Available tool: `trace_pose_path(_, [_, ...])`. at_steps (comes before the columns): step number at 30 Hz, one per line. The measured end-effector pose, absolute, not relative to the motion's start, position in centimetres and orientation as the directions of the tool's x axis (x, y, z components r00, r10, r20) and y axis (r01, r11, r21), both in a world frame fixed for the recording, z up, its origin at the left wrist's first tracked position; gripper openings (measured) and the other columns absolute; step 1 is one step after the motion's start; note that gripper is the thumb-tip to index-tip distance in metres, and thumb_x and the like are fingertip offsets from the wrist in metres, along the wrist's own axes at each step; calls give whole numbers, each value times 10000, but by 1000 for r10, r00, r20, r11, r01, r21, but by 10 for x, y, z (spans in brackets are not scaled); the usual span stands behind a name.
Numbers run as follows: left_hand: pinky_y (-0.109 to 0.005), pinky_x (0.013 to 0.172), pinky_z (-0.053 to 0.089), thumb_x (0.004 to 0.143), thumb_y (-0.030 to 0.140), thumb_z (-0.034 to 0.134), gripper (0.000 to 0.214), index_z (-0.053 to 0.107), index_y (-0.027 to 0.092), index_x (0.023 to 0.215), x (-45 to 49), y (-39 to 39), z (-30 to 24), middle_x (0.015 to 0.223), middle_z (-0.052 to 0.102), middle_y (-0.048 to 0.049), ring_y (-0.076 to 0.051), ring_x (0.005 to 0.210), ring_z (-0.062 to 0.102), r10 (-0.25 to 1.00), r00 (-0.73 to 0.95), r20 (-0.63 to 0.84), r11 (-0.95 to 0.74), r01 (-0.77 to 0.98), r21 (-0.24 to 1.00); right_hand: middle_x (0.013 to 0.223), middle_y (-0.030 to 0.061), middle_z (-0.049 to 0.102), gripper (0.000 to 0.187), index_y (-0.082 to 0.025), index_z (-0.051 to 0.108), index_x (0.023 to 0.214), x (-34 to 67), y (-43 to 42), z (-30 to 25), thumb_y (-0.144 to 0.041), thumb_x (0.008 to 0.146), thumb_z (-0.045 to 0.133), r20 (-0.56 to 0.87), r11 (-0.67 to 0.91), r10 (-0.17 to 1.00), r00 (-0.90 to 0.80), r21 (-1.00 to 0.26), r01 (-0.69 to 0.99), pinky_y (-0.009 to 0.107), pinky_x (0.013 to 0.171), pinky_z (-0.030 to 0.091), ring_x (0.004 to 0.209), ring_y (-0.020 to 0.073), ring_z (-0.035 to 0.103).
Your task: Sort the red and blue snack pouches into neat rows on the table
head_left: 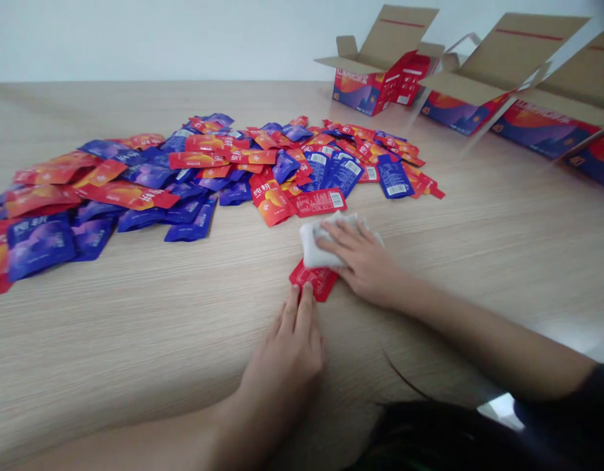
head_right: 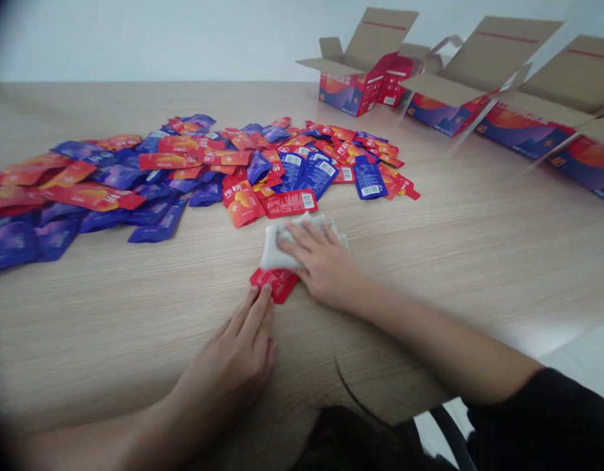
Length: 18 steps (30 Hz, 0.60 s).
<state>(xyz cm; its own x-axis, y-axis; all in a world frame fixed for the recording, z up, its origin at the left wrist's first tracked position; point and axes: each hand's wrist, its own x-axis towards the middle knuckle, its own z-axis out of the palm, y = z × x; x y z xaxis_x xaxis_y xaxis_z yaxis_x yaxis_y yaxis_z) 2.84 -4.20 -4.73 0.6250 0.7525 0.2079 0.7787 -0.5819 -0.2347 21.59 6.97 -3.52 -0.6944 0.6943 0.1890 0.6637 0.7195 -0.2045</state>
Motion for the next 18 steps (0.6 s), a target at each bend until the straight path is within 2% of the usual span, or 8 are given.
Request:
trace_pose_path(3, [-392,868,592,895,135,452,375,665,-33,1154,27,-43,-46,1216,654,-250,-347,1128,638,763,614,201,-574,787,-225,1582,52,291,489,-234,435,1456,215,69,-34,-226,967,421,160,786,614,-773,-207,582,524,1205,136,1464,227,249])
trace_pose_path(7, [-452,832,590,908,153,451,365,679,-30,1126,28,-44,-38,1199,655,-248,-375,1114,629,761,596,256,-544,801,-250,1564,84,327,464,-210,447,1447,215,67,-33,-256,990,379,172,657,753,-634,-210,724,594,1173,171,1456,278,261])
trace_pose_path(9, [-455,743,596,898,150,467,323,720,17,1049,29,-43,-34,1075,699,-208,-358,998,666,776,580,249,-534,813,-231,1570,70,316,468,-214,447,1446,213,63,-35,-247,984,387,173,724,688,-705,-217,654,588,1182,149,1462,273,246])
trace_pose_path(11, [-437,725,593,887,147,484,298,734,35,1004,30,-42,-32,1010,707,-190,-338,948,671,780,587,217,-550,808,-210,1577,48,303,472,-224,447,1444,213,64,-37,-230,975,394,166,791,605,-779,-234,565,545,1203,129,1460,239,258])
trace_pose_path(12, [-432,749,591,882,148,492,303,727,23,1026,30,-42,-32,1027,702,-199,-334,958,666,777,595,208,-559,803,-207,1573,46,314,468,-228,451,1441,215,67,-37,-233,976,392,165,783,615,-771,-246,571,545,1204,130,1455,237,272])
trace_pose_path(15, [-426,830,578,889,174,493,382,660,-46,1153,29,-42,-36,1150,663,-245,-339,1033,639,768,603,218,-563,797,-221,1535,55,389,466,-245,429,1455,228,87,-28,-282,995,364,172,630,773,-610,-317,709,611,1166,203,1430,279,324])
trace_pose_path(18, [-423,864,569,905,202,482,406,642,-45,1185,27,-42,-41,1164,662,-233,-337,1056,630,774,599,206,-560,799,-220,1497,47,451,506,-268,309,1521,239,93,-6,-304,1017,286,244,524,852,-464,-371,767,600,1146,279,1414,288,351])
